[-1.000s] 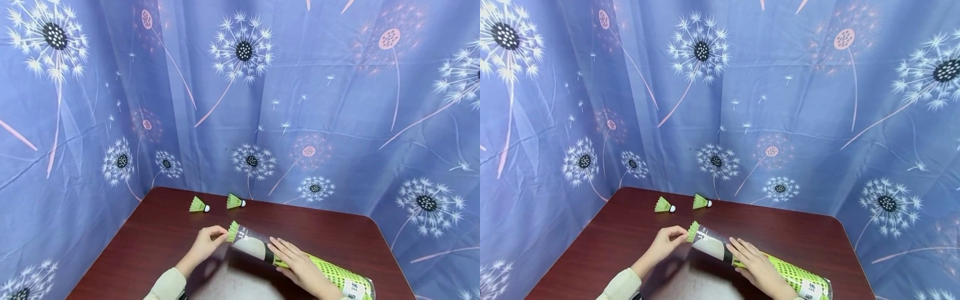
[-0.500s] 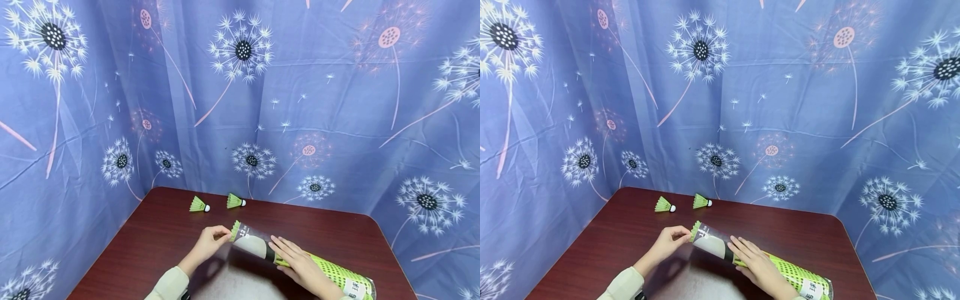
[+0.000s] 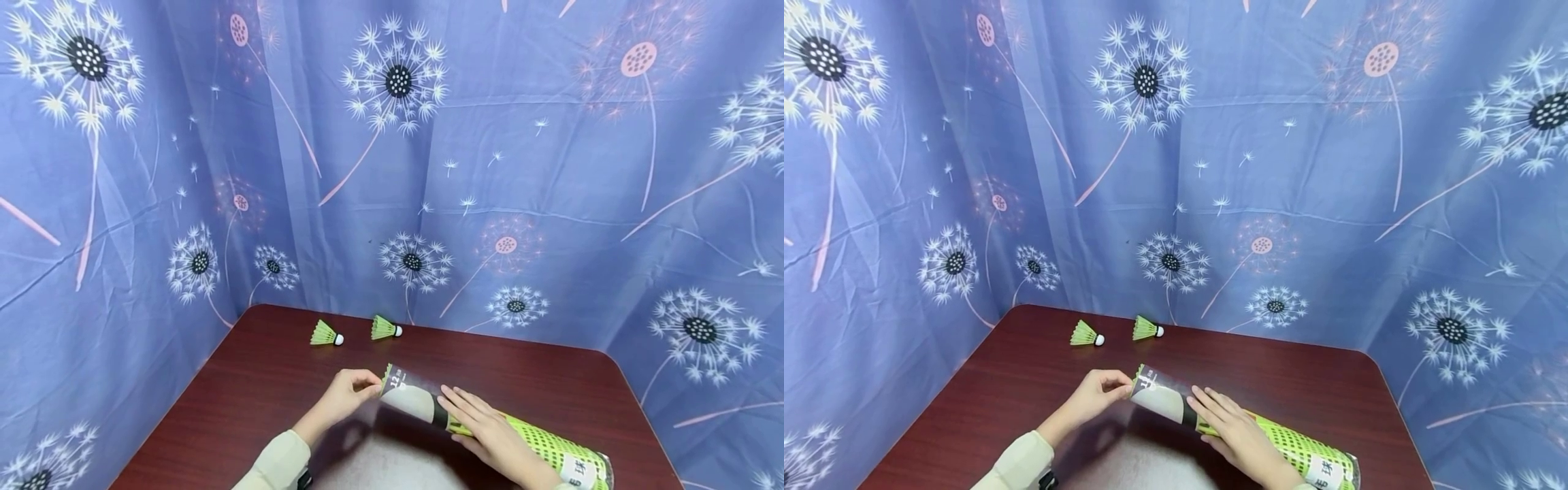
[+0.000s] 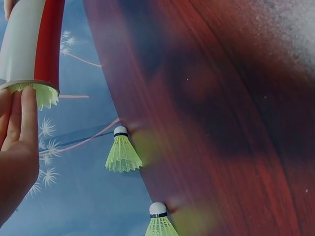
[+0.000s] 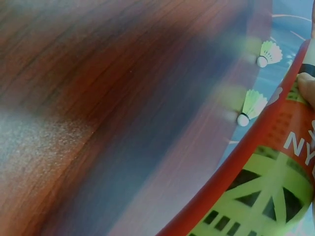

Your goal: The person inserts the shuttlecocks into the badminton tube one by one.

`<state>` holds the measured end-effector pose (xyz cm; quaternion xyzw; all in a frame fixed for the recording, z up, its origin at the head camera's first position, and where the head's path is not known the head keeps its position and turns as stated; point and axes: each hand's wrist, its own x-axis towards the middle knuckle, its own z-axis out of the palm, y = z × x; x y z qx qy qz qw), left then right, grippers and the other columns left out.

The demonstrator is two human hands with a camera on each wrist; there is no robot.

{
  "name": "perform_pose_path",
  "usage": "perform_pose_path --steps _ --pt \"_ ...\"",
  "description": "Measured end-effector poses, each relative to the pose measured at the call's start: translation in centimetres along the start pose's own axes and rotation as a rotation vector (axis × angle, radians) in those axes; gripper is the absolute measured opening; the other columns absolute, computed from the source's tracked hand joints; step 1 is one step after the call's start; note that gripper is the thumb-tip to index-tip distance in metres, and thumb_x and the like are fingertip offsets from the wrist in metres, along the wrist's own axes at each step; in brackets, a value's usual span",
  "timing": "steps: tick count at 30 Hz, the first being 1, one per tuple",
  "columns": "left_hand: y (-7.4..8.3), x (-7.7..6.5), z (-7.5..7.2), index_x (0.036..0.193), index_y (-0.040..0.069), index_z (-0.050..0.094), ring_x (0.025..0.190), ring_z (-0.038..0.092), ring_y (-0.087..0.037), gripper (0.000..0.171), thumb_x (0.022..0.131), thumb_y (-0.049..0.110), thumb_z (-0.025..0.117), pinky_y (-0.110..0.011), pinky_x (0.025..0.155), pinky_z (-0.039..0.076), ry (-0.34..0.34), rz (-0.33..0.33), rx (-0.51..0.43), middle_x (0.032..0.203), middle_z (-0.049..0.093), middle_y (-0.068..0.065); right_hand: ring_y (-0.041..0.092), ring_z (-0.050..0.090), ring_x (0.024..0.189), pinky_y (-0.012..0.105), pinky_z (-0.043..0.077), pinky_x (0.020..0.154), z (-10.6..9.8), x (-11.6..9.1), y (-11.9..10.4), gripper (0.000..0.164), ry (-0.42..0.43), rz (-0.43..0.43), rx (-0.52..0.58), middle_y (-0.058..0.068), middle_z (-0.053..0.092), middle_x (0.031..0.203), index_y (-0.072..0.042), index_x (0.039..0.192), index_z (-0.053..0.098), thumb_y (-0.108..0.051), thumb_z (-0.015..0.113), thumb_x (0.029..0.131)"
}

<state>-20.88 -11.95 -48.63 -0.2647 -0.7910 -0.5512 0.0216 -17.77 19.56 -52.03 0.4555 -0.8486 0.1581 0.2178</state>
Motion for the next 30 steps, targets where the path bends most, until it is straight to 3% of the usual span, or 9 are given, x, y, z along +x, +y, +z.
perform_pose_path --steps 3,7,11,16,23,27,30 --pt "-1.0 0.1 0.2 0.085 -0.007 0.069 0.070 0.057 -0.008 0.005 0.086 -0.007 0.064 -0.023 0.063 0.051 -0.014 -0.028 -0.007 0.077 0.067 -0.018 0.031 0.048 0.127 0.021 0.027 0.110 0.0 0.0 -0.2 0.075 0.000 -0.004 -0.002 0.012 0.043 0.147 -0.008 0.145 0.041 -0.017 0.077 0.080" --pt "-3.0 0.5 0.6 0.087 -0.005 0.070 0.069 0.059 -0.003 0.005 0.087 -0.005 0.065 -0.033 0.064 0.056 -0.033 -0.059 -0.023 0.078 0.069 -0.014 0.032 0.049 0.126 0.020 0.023 0.111 0.0 -0.1 -0.3 0.073 0.001 -0.005 0.000 0.012 0.043 0.147 -0.008 0.145 0.042 -0.018 0.076 0.081" --pt "-3.6 0.8 0.5 0.088 -0.006 0.071 0.068 0.061 -0.004 0.005 0.086 -0.002 0.067 -0.041 0.066 0.056 -0.051 -0.077 -0.079 0.078 0.069 -0.015 0.031 0.048 0.127 0.020 0.022 0.111 0.0 -0.1 -0.2 0.071 0.000 -0.002 -0.006 0.012 0.042 0.147 -0.008 0.145 0.042 -0.019 0.075 0.083" --pt "-3.9 0.9 0.2 0.089 -0.009 0.070 0.068 0.065 -0.011 0.007 0.086 -0.004 0.066 -0.039 0.067 0.057 -0.076 -0.099 -0.112 0.079 0.070 -0.018 0.029 0.047 0.129 0.021 0.027 0.110 0.0 -0.1 -0.1 0.077 -0.025 0.018 -0.001 0.011 0.041 0.148 -0.010 0.146 0.040 -0.017 0.078 0.079" --pt "-4.2 1.0 -0.8 0.094 -0.013 0.069 0.073 0.068 -0.021 0.012 0.088 -0.003 0.064 -0.053 0.073 0.053 -0.134 -0.113 -0.196 0.084 0.069 -0.023 0.028 0.045 0.130 0.021 0.030 0.108 0.1 -0.1 -0.2 0.081 -0.048 0.037 -0.002 0.009 0.041 0.149 -0.012 0.147 0.039 -0.015 0.080 0.078" --pt "-5.1 1.1 -1.9 0.096 -0.015 0.067 0.078 0.069 -0.033 0.015 0.089 -0.002 0.063 -0.050 0.074 0.054 -0.117 -0.121 -0.212 0.087 0.068 -0.027 0.029 0.047 0.129 0.024 0.034 0.106 0.1 -0.1 -0.1 0.081 -0.033 0.020 -0.021 0.010 0.042 0.148 -0.011 0.147 0.039 -0.016 0.080 0.077" --pt "-6.2 1.2 -2.9 0.095 -0.019 0.064 0.079 0.068 -0.036 0.017 0.090 -0.002 0.063 -0.048 0.073 0.055 -0.084 -0.114 -0.193 0.086 0.066 -0.031 0.029 0.047 0.128 0.024 0.033 0.107 0.1 0.0 0.0 0.082 -0.022 0.010 -0.027 0.011 0.043 0.147 -0.011 0.147 0.039 -0.016 0.080 0.077"
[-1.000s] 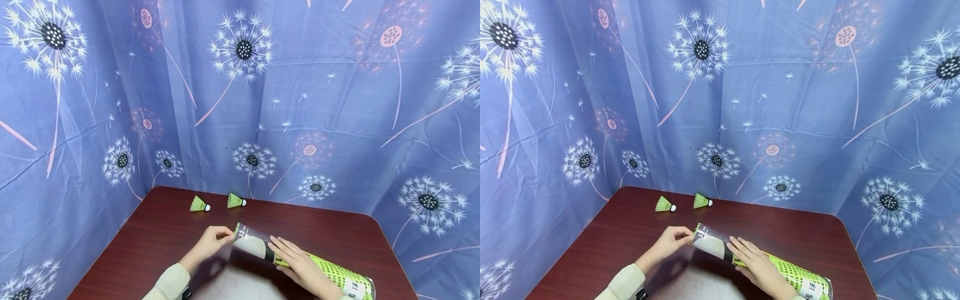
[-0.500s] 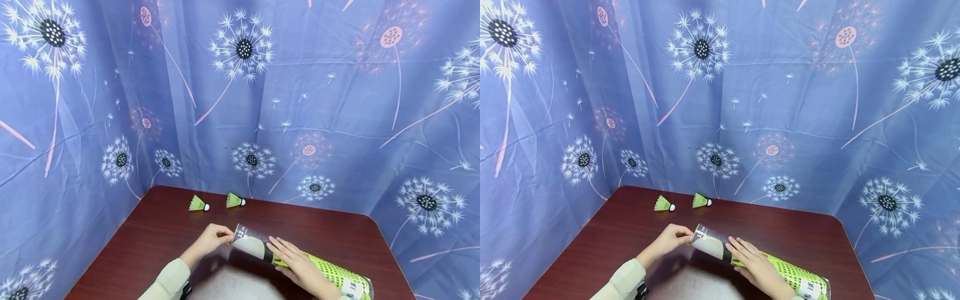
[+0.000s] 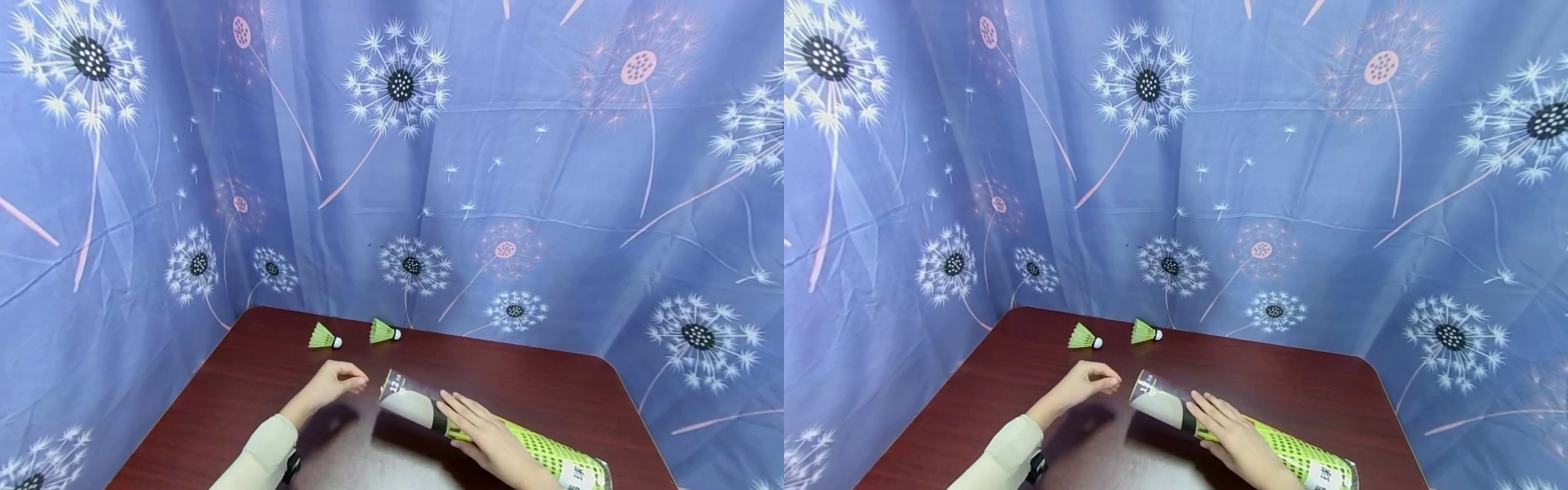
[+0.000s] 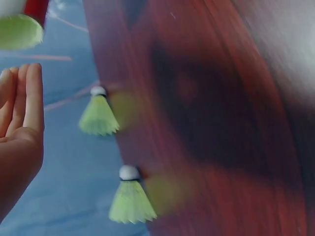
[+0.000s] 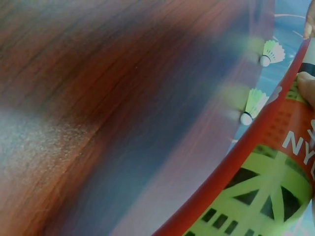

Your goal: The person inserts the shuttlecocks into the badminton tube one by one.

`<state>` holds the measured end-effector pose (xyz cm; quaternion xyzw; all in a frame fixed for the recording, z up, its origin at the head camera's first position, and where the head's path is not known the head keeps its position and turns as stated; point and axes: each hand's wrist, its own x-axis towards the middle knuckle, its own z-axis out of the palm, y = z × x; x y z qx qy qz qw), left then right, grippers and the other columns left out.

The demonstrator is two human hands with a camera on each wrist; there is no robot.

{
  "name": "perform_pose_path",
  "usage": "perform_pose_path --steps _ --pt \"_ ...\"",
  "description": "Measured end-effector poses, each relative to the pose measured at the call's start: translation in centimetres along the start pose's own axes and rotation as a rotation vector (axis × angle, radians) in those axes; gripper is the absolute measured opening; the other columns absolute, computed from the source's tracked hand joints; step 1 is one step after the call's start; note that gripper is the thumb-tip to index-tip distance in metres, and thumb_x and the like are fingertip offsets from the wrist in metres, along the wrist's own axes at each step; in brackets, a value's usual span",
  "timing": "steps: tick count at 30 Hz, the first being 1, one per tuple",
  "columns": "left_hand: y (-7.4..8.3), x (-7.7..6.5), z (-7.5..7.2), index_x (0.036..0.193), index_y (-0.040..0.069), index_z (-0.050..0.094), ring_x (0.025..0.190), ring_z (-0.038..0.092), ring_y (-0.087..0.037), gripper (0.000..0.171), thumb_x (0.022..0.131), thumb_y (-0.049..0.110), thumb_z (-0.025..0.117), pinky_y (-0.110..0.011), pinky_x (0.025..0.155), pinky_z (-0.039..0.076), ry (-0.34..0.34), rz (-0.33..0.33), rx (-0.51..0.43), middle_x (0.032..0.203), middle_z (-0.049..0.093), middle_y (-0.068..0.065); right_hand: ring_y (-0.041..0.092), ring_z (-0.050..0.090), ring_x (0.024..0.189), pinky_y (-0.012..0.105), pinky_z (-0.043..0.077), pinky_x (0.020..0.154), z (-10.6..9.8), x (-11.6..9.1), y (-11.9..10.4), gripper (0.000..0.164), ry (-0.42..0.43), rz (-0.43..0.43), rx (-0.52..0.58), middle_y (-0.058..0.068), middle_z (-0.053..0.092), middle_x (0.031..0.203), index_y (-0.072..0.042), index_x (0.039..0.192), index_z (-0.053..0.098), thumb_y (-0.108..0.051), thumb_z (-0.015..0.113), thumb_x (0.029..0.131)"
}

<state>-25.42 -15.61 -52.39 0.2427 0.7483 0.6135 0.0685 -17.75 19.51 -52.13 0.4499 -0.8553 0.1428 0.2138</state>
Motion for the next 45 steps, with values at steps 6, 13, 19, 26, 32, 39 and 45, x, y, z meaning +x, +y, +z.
perform_pose_path --steps 6,13,19,26,32,39,45 --pt "-2.0 0.5 -2.3 0.096 -0.019 0.063 0.078 0.069 -0.032 0.018 0.089 -0.003 0.063 -0.040 0.072 0.057 0.208 -0.081 0.034 0.087 0.066 -0.031 0.031 0.048 0.128 0.024 0.033 0.107 0.1 -0.3 0.1 0.080 -0.004 0.008 0.014 0.011 0.043 0.148 -0.010 0.147 0.039 -0.017 0.080 0.078" --pt "-3.2 1.6 -4.5 0.101 -0.024 0.059 0.069 0.068 -0.019 0.018 0.087 -0.012 0.060 -0.036 0.071 0.057 0.618 -0.218 -0.131 0.085 0.068 -0.024 0.028 0.047 0.129 0.023 0.034 0.106 0.2 -0.3 0.2 0.082 0.004 0.003 0.015 0.010 0.042 0.149 -0.010 0.147 0.039 -0.015 0.080 0.076" --pt "-4.2 2.5 -6.2 0.101 -0.014 0.066 0.068 0.065 -0.012 0.017 0.087 -0.004 0.064 -0.019 0.063 0.050 0.847 -0.262 0.138 0.087 0.070 -0.023 0.027 0.046 0.130 0.027 0.041 0.102 0.2 -0.2 0.3 0.083 0.000 0.007 0.006 0.008 0.040 0.150 -0.011 0.147 0.039 -0.016 0.081 0.076" --pt "-5.0 3.3 -7.4 0.103 -0.008 0.068 0.092 0.066 -0.036 0.018 0.087 -0.001 0.063 -0.037 0.074 0.053 0.912 -0.286 0.348 0.097 0.069 -0.024 0.025 0.045 0.131 0.026 0.041 0.101 0.3 -0.1 0.4 0.083 -0.028 0.023 0.000 0.007 0.040 0.150 -0.013 0.148 0.038 -0.017 0.081 0.077" --pt "-5.7 3.2 -7.7 0.106 -0.011 0.065 0.089 0.064 -0.037 0.020 0.088 -0.002 0.061 -0.042 0.075 0.053 0.829 -0.287 0.430 0.095 0.067 -0.025 0.025 0.044 0.132 0.026 0.040 0.102 0.4 -0.2 0.5 0.082 -0.045 0.047 0.007 0.007 0.040 0.150 -0.015 0.148 0.037 -0.018 0.081 0.078" --pt "-5.9 3.0 -6.8 0.093 -0.009 0.068 0.081 0.063 -0.037 0.012 0.085 -0.001 0.064 -0.046 0.076 0.050 0.821 -0.285 0.528 0.083 0.068 -0.021 0.026 0.044 0.131 0.022 0.030 0.108 0.5 -0.5 0.5 0.082 -0.047 0.048 0.027 0.004 0.037 0.152 -0.014 0.148 0.038 -0.016 0.081 0.077" --pt "-5.9 2.9 -6.1 0.085 -0.007 0.068 0.077 0.062 -0.037 0.007 0.082 0.000 0.067 -0.046 0.076 0.048 0.829 -0.276 0.541 0.078 0.068 -0.020 0.028 0.046 0.129 0.024 0.034 0.106 0.4 -0.5 0.5 0.082 -0.017 0.032 0.021 0.008 0.040 0.150 -0.012 0.147 0.039 -0.016 0.080 0.077"
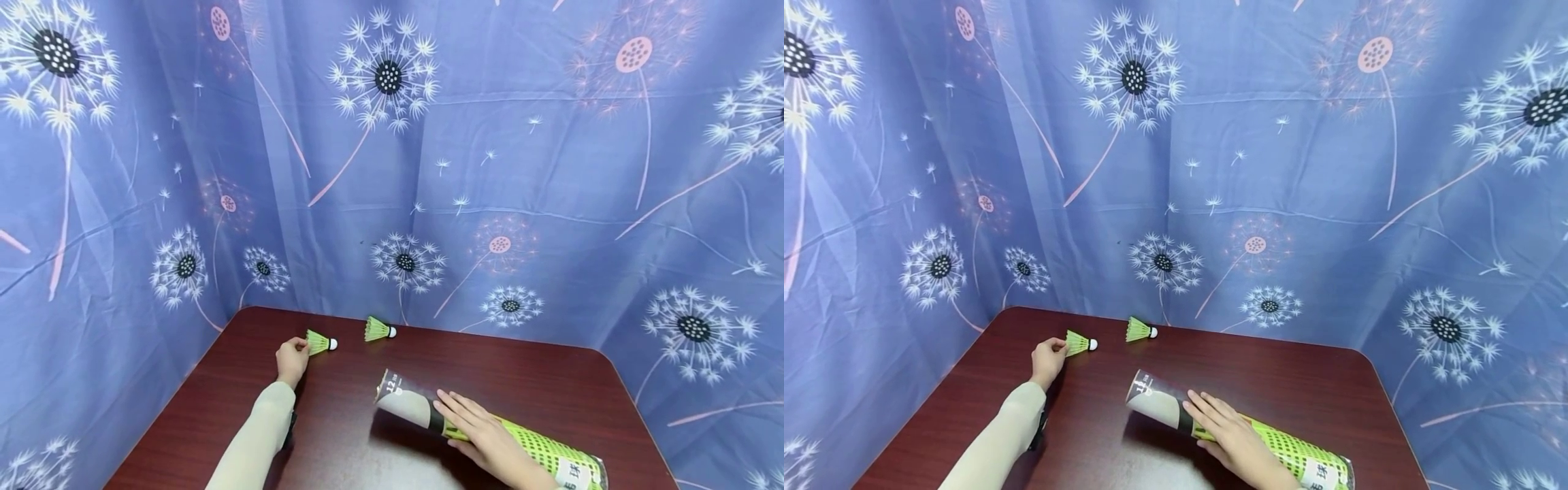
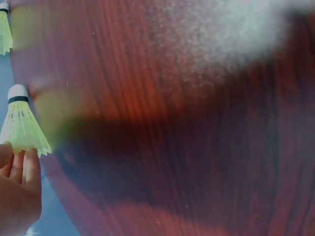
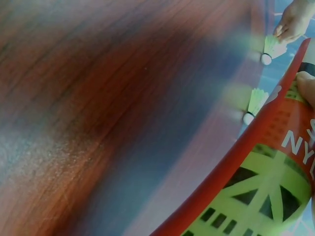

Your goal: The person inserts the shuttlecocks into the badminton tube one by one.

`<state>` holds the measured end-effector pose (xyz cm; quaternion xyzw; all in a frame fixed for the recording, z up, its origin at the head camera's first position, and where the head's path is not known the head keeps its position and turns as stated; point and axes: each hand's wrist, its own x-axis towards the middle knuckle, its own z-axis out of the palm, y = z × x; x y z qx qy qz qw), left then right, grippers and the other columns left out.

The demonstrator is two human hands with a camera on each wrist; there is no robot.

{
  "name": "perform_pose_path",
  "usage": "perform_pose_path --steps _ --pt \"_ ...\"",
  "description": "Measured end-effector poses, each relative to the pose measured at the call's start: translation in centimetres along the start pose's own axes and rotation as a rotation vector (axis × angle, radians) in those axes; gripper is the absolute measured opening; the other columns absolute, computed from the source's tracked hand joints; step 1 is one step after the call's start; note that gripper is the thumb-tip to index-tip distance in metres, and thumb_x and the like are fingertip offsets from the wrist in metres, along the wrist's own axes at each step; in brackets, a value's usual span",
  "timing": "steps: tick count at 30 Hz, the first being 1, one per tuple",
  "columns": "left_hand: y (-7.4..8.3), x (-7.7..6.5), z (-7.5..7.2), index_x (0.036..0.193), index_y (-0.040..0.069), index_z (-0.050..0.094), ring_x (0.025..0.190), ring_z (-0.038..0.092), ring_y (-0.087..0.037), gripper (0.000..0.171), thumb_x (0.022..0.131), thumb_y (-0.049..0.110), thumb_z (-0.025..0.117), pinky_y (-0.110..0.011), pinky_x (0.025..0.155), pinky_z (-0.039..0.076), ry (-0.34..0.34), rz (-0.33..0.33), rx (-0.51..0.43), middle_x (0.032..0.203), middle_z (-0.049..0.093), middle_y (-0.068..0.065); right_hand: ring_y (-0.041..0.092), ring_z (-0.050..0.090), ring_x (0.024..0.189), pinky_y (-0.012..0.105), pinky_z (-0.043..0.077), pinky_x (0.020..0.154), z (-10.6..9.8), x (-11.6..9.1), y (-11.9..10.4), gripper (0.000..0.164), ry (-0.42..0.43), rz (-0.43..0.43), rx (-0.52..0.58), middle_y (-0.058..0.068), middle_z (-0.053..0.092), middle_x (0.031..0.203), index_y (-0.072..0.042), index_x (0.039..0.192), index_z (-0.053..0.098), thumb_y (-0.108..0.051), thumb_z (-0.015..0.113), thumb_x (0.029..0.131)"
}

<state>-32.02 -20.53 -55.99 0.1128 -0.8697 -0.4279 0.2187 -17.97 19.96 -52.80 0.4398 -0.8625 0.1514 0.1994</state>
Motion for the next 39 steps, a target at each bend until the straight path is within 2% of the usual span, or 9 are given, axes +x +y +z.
perform_pose_path --steps 4,8,12,15,20,27,33,39 --pt "-0.2 -0.1 -0.1 0.085 -0.006 0.069 0.080 0.062 -0.037 0.007 0.083 0.001 0.068 -0.046 0.079 0.047 -0.004 -0.008 -0.012 0.080 0.069 -0.019 0.027 0.046 0.130 0.024 0.035 0.106 0.0 0.0 0.1 0.080 0.018 -0.017 -0.012 0.009 0.041 0.149 -0.011 0.147 0.039 -0.017 0.079 0.078" --pt "-0.7 -0.2 -0.4 0.085 -0.005 0.070 0.082 0.063 -0.037 0.007 0.083 0.002 0.070 -0.048 0.084 0.045 -0.003 0.002 -0.022 0.081 0.069 -0.019 0.025 0.043 0.132 0.021 0.029 0.109 0.0 -0.1 0.2 0.077 0.000 -0.007 -0.003 0.008 0.039 0.150 -0.012 0.148 0.038 -0.020 0.077 0.082" --pt "-1.3 -0.4 -0.7 0.084 -0.004 0.071 0.082 0.064 -0.037 0.006 0.082 0.002 0.071 -0.050 0.088 0.042 0.005 0.038 -0.024 0.081 0.070 -0.018 0.025 0.042 0.133 0.019 0.022 0.110 0.0 -0.3 0.2 0.073 -0.025 0.008 0.012 0.008 0.039 0.151 -0.014 0.148 0.037 -0.023 0.074 0.085" --pt "-1.5 -0.6 -1.0 0.083 -0.004 0.071 0.079 0.064 -0.037 0.005 0.081 0.001 0.072 -0.051 0.088 0.041 0.012 0.082 -0.038 0.080 0.070 -0.018 0.026 0.044 0.132 0.020 0.026 0.110 0.0 -0.2 0.2 0.072 -0.015 -0.002 -0.003 0.009 0.040 0.150 -0.013 0.148 0.038 -0.023 0.073 0.086" --pt "-1.2 -1.2 -1.8 0.082 -0.004 0.071 0.073 0.065 -0.033 0.005 0.081 0.002 0.073 -0.049 0.082 0.042 0.002 0.135 -0.060 0.077 0.070 -0.016 0.025 0.044 0.131 0.024 0.033 0.107 -0.1 -0.1 0.1 0.076 -0.004 -0.005 -0.013 0.008 0.040 0.150 -0.012 0.147 0.038 -0.021 0.077 0.082" --pt "-0.3 -2.5 -3.2 0.082 -0.001 0.073 0.067 0.064 -0.019 0.007 0.083 0.006 0.074 -0.037 0.072 0.043 -0.026 0.147 -0.095 0.077 0.071 -0.012 0.026 0.043 0.132 0.020 0.026 0.110 -0.3 0.1 0.0 0.068 -0.010 -0.001 -0.003 0.007 0.038 0.151 -0.012 0.147 0.038 -0.025 0.070 0.089" --pt "0.3 -3.3 -3.9 0.082 0.001 0.074 0.064 0.059 -0.005 0.006 0.082 0.007 0.075 -0.023 0.062 0.044 -0.049 0.133 -0.134 0.078 0.072 -0.010 0.028 0.045 0.130 0.019 0.021 0.111 -0.3 0.2 -0.1 0.070 0.015 -0.024 -0.014 0.007 0.037 0.152 -0.010 0.147 0.039 -0.023 0.072 0.086" --pt "1.3 -4.0 -4.3 0.083 0.003 0.074 0.065 0.058 -0.006 0.004 0.082 0.006 0.076 -0.018 0.059 0.045 -0.078 0.110 -0.190 0.080 0.072 -0.010 0.030 0.046 0.129 0.018 0.019 0.111 -0.3 0.3 -0.2 0.073 0.024 -0.031 -0.004 0.011 0.040 0.149 -0.010 0.147 0.039 -0.019 0.075 0.083"
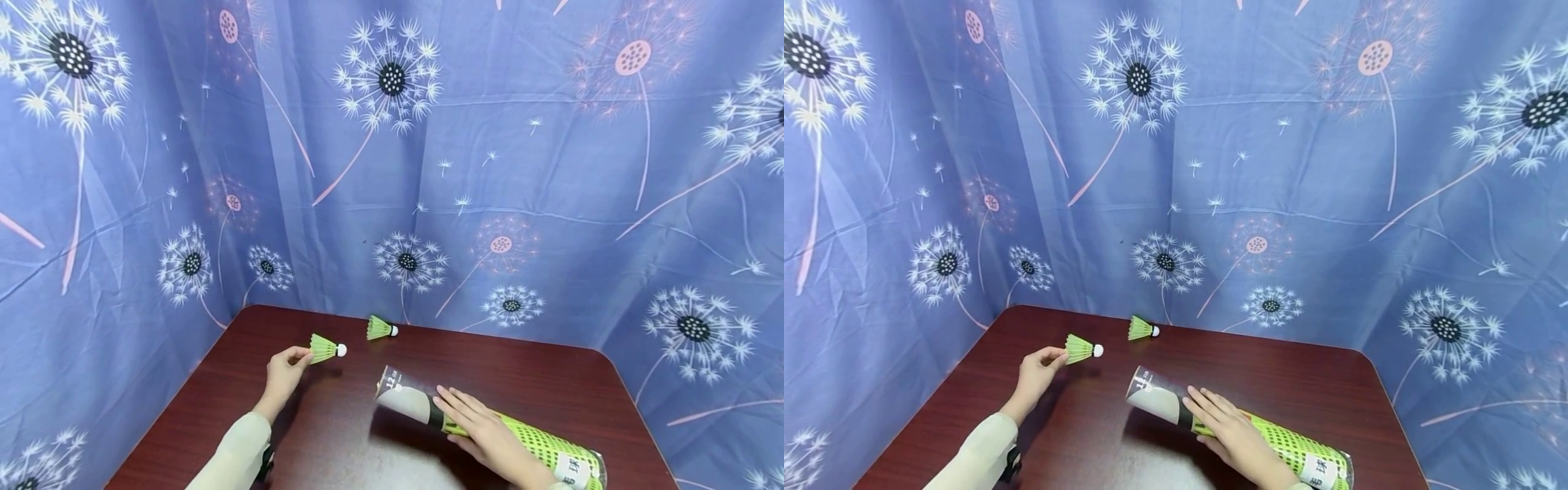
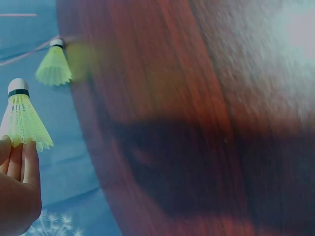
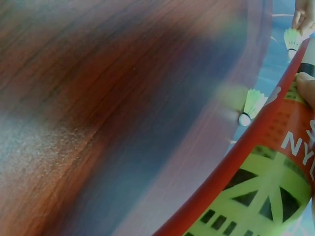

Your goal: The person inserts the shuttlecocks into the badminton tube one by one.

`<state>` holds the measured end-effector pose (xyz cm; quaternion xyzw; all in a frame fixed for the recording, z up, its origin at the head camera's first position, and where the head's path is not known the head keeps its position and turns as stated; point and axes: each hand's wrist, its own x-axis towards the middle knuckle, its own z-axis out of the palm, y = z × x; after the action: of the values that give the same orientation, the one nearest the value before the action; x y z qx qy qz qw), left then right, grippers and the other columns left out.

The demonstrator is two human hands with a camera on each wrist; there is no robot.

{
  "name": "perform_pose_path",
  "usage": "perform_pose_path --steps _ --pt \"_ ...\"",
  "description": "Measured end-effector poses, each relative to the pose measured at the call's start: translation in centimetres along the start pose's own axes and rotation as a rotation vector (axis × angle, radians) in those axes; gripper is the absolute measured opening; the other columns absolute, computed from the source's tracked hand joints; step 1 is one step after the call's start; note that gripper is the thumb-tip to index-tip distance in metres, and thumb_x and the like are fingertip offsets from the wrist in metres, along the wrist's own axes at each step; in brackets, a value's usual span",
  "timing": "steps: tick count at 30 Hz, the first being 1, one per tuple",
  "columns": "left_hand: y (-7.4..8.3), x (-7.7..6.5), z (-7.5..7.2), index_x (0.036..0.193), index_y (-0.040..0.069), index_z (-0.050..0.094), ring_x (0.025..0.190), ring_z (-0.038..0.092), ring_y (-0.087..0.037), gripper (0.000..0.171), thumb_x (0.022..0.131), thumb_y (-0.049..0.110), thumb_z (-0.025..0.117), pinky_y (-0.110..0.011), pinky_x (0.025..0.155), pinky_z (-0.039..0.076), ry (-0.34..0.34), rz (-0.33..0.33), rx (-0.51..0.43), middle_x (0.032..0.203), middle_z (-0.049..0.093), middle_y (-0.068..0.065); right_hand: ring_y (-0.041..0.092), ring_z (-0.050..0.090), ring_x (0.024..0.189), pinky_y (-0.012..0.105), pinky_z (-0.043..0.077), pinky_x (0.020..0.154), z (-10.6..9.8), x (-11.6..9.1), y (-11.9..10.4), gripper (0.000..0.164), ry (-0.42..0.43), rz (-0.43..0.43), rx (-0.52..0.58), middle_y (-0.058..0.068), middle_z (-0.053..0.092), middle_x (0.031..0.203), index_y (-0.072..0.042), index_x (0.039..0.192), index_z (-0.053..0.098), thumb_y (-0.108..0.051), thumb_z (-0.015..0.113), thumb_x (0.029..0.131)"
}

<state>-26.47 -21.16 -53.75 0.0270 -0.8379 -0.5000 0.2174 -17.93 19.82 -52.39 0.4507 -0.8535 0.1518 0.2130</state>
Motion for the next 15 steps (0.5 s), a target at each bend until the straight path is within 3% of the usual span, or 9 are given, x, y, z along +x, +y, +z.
perform_pose_path --steps 10,15 --pt "2.4 -1.3 0.6 0.087 -0.001 0.073 0.067 0.060 -0.004 0.005 0.082 0.002 0.074 -0.017 0.061 0.048 -0.072 0.017 -0.153 0.080 0.071 -0.013 0.031 0.048 0.127 0.023 0.027 0.110 0.0 0.2 0.3 0.063 0.020 0.006 -0.021 0.012 0.042 0.148 -0.009 0.146 0.041 -0.028 0.066 0.091" --pt "4.5 -2.6 0.5 0.088 -0.005 0.071 0.070 0.064 -0.010 0.005 0.082 -0.004 0.070 -0.017 0.064 0.049 -0.151 0.050 -0.220 0.080 0.070 -0.020 0.030 0.048 0.127 0.023 0.026 0.111 0.2 0.1 0.4 0.068 0.018 0.007 -0.019 0.012 0.042 0.148 -0.010 0.146 0.040 -0.025 0.071 0.087"
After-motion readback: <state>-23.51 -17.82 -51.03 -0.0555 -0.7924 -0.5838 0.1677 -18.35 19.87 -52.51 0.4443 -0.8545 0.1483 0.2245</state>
